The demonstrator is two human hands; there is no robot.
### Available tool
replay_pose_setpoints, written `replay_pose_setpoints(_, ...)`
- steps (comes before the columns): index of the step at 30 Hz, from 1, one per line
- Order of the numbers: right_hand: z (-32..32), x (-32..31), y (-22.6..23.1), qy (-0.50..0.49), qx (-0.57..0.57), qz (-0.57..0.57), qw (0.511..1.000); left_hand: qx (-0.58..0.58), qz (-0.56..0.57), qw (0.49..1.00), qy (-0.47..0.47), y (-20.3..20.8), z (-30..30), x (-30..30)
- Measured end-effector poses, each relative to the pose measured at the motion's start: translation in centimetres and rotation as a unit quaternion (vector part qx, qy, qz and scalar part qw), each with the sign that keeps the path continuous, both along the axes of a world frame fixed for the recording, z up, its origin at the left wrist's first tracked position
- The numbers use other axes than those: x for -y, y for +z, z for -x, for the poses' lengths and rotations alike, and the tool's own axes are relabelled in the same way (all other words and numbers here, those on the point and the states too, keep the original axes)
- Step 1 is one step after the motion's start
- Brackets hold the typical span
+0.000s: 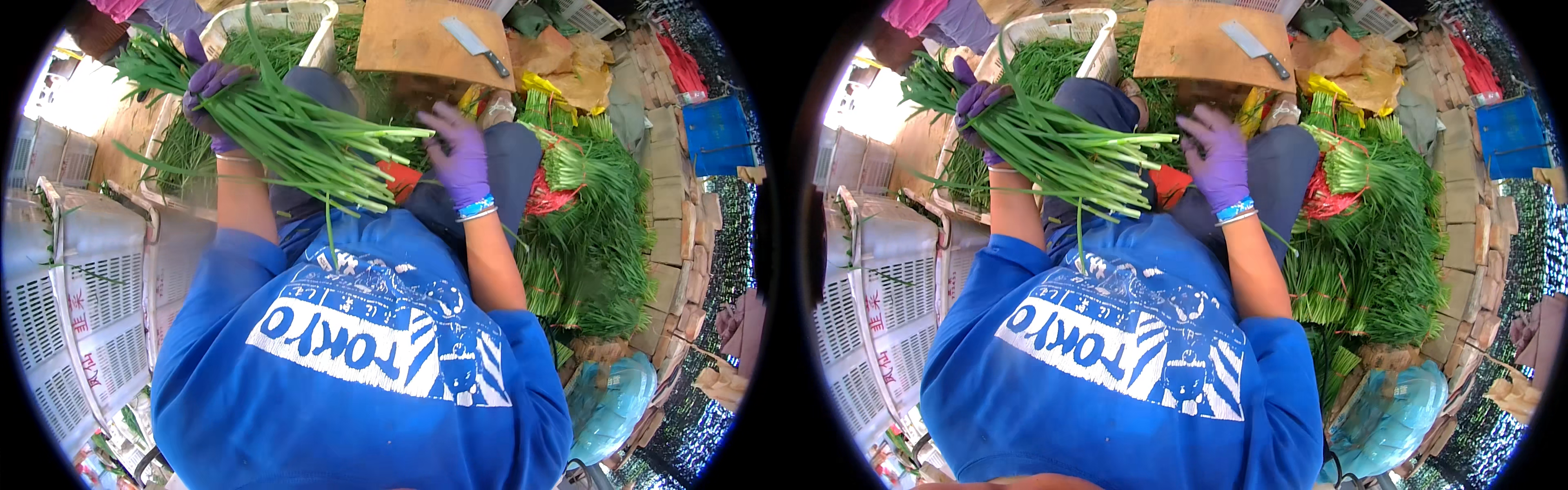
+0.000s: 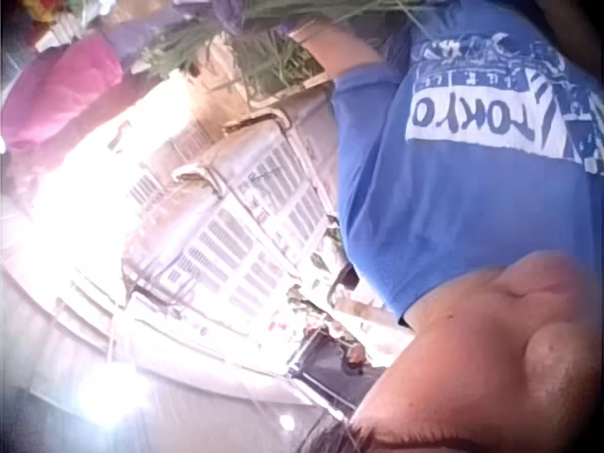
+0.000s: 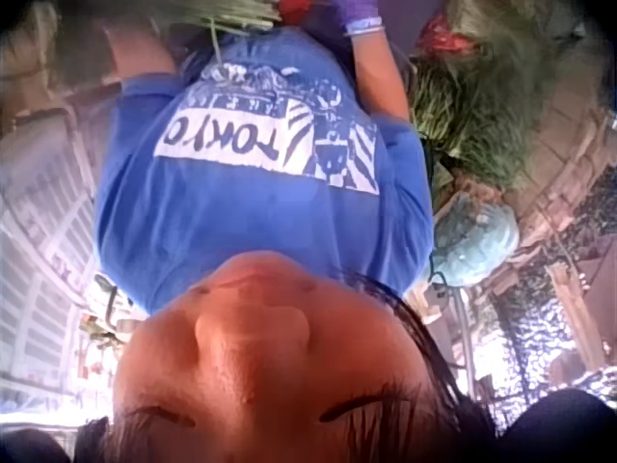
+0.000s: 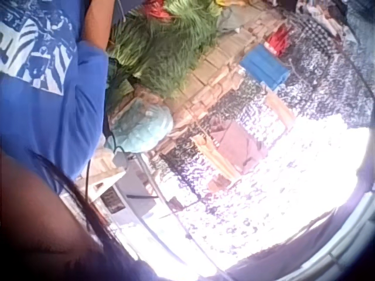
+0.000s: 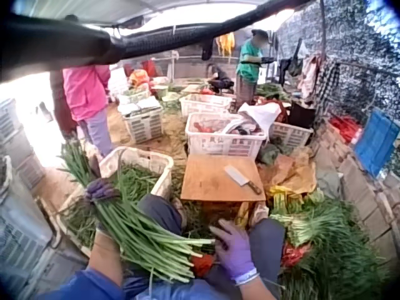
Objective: The person sorts bundles of greens by hand, picking up bunches, removing yellow or damaged leaves, and placing them into separate piles.
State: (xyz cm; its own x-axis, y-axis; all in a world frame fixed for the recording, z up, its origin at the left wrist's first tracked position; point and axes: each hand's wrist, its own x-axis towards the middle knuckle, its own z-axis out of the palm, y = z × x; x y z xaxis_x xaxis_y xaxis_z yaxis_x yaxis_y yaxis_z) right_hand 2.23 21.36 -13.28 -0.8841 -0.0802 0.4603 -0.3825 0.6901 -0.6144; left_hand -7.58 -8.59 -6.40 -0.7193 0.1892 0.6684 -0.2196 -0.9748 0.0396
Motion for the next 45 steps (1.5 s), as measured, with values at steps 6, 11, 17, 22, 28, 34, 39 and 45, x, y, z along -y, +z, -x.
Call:
replay_pose_setpoints(6,-4.8,3.9,6.2,-0.066,-0.309,-0.135,0.939,0.005,-0.007,1.000,-0.001,-0.3,-0.6,-1.0)
replay_pose_setpoints(11,-3.1,6.2,5.9,-0.021,-0.241,-0.197,0.950,-0.012,0.061,0.998,0.021,-0.5,-0.1,-2.4)
replay_pose_setpoints(17,-1.3,6.1,4.5,0.015,-0.277,-0.131,0.952,-0.021,0.056,0.998,0.024,-0.3,-0.2,-2.4)
replay_pose_setpoints(22,-1.9,6.1,5.0,0.034,-0.232,-0.065,0.970,-0.021,0.049,0.999,0.000,-0.3,-0.5,-2.0)
replay_pose_setpoints(28,-1.8,4.8,4.9,0.024,-0.165,0.078,0.983,-0.007,0.046,0.999,0.017,-0.7,-0.3,-2.2)
replay_pose_setpoints(34,-3.0,3.9,7.1,0.058,-0.170,-0.064,0.982,-0.029,0.045,0.998,0.013,-0.3,-0.3,-1.3)
replay_pose_setpoints(39,-3.0,6.1,5.7,0.015,-0.183,-0.196,0.963,-0.017,0.066,0.998,0.012,-1.0,0.1,-1.4)
replay_pose_setpoints(45,-2.1,5.8,4.6,0.018,-0.266,-0.204,0.942,-0.008,0.053,0.999,0.005,-0.3,-0.2,-2.2)
